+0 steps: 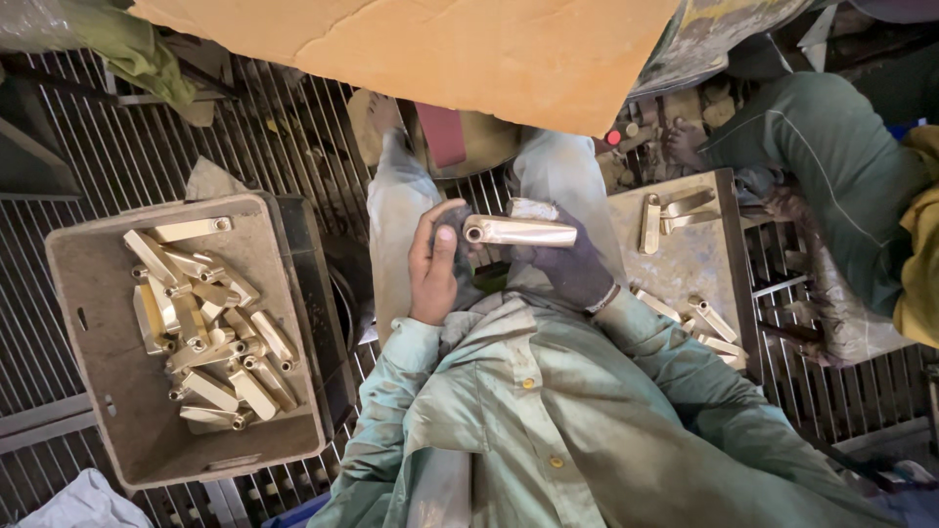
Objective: The person repeatedly picks up small brass-colored metal parts from a container and presses them against a rotating grinding wheel to smooth their surfaces. They handle the parts one at a time, turning them over to work on different sides before placing them back into the container.
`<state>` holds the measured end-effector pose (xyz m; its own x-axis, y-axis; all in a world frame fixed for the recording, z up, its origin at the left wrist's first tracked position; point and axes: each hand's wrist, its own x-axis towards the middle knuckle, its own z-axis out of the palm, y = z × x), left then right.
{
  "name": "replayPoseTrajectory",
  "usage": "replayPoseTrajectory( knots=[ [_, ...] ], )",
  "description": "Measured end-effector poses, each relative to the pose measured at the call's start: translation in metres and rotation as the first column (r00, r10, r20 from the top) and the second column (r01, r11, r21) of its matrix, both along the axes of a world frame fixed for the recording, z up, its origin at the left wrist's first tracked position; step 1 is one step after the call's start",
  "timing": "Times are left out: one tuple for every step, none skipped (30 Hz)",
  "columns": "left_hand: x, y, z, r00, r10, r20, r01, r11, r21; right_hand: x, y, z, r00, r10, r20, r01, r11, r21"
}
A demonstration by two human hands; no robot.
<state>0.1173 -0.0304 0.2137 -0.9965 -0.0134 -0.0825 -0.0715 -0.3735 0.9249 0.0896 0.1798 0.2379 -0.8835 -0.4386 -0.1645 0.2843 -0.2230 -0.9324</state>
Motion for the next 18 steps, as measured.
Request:
replayPoseTrajectory(
  knots=[
    [0.0, 0.0, -0.001, 1.0, -0.002, -0.001, 0.002, 1.0, 0.001, 0.0, 0.0, 0.0, 1.0, -0.003, 0.031, 0.004, 0.999, -0.042],
    [0.001, 0.0, -0.004, 1.0, -0.004, 0.0, 0.004, 1.0, 0.004, 0.001, 0.0, -0.001, 0.998, -0.004, 0.065, 0.01, 0.997, -0.082],
    [0.001, 0.001, -0.006, 1.0, -0.003, 0.005, 0.003, 1.0, 0.001, 0.001, 0.001, -0.002, 0.995, -0.005, 0.098, 0.018, 0.992, -0.123],
    [0.001, 0.001, -0.008, 1.0, -0.002, 0.009, 0.002, 1.0, -0.001, 0.001, 0.0, -0.004, 0.998, -0.021, 0.059, 0.023, 0.999, -0.028],
    [0.0, 0.002, -0.01, 1.0, -0.002, 0.011, 0.002, 1.0, -0.003, 0.001, 0.0, -0.005, 0.999, -0.033, 0.019, 0.032, 0.997, 0.066],
    [0.0, 0.002, -0.011, 1.0, 0.003, -0.003, -0.003, 1.0, -0.028, 0.002, 0.0, -0.006, 0.999, -0.042, -0.021, 0.044, 0.986, 0.16],
    [0.0, 0.002, -0.013, 1.0, 0.006, -0.016, -0.007, 0.999, -0.052, 0.002, 0.0, -0.007, 0.998, -0.044, -0.035, 0.05, 0.98, 0.192],
    [0.0, 0.001, -0.014, 0.999, 0.011, -0.031, -0.013, 0.997, -0.075, 0.003, 0.0, -0.007, 0.998, -0.046, -0.05, 0.056, 0.973, 0.225],
    [-0.001, 0.001, -0.015, 1.0, 0.004, -0.005, -0.004, 0.999, -0.046, 0.003, 0.0, -0.007, 0.997, -0.045, -0.065, 0.061, 0.965, 0.257],
    [0.0, 0.001, -0.015, 1.0, -0.006, 0.022, 0.006, 1.0, -0.016, 0.003, 0.0, -0.006, 0.997, -0.048, -0.064, 0.062, 0.965, 0.253],
    [0.0, 0.001, -0.016, 0.999, -0.017, 0.049, 0.016, 1.0, 0.014, 0.002, 0.0, -0.005, 0.997, -0.051, -0.063, 0.065, 0.966, 0.249],
    [0.0, 0.001, -0.017, 1.0, -0.01, 0.021, 0.011, 1.0, -0.022, 0.002, 0.0, -0.004, 0.997, -0.055, -0.063, 0.069, 0.967, 0.245],
    [0.001, 0.001, -0.018, 1.0, -0.004, -0.009, 0.003, 0.998, -0.058, 0.001, 0.0, -0.004, 0.992, -0.044, -0.122, 0.078, 0.953, 0.291],
    [0.001, 0.001, -0.02, 0.999, 0.003, -0.039, -0.007, 0.995, -0.095, 0.0, 0.0, -0.003, 0.983, -0.03, -0.179, 0.089, 0.938, 0.335],
    [0.002, 0.001, -0.022, 1.0, -0.001, 0.01, 0.002, 0.998, -0.064, 0.0, -0.001, -0.003, 0.972, -0.012, -0.235, 0.103, 0.92, 0.378],
    [0.002, 0.001, -0.023, 0.998, -0.008, 0.058, 0.009, 0.999, -0.032, 0.0, 0.0, -0.004, 0.982, -0.032, -0.184, 0.092, 0.94, 0.327],
    [0.002, 0.001, -0.025, 0.994, -0.015, 0.106, 0.016, 1.0, 0.0, 0.001, 0.0, -0.005, 0.99, -0.048, -0.132, 0.083, 0.958, 0.276],
    [0.002, 0.003, -0.027, 0.997, -0.012, 0.076, 0.015, 0.999, -0.043, 0.002, 0.002, -0.008, 0.995, -0.063, -0.08, 0.079, 0.971, 0.224]
  ],
)
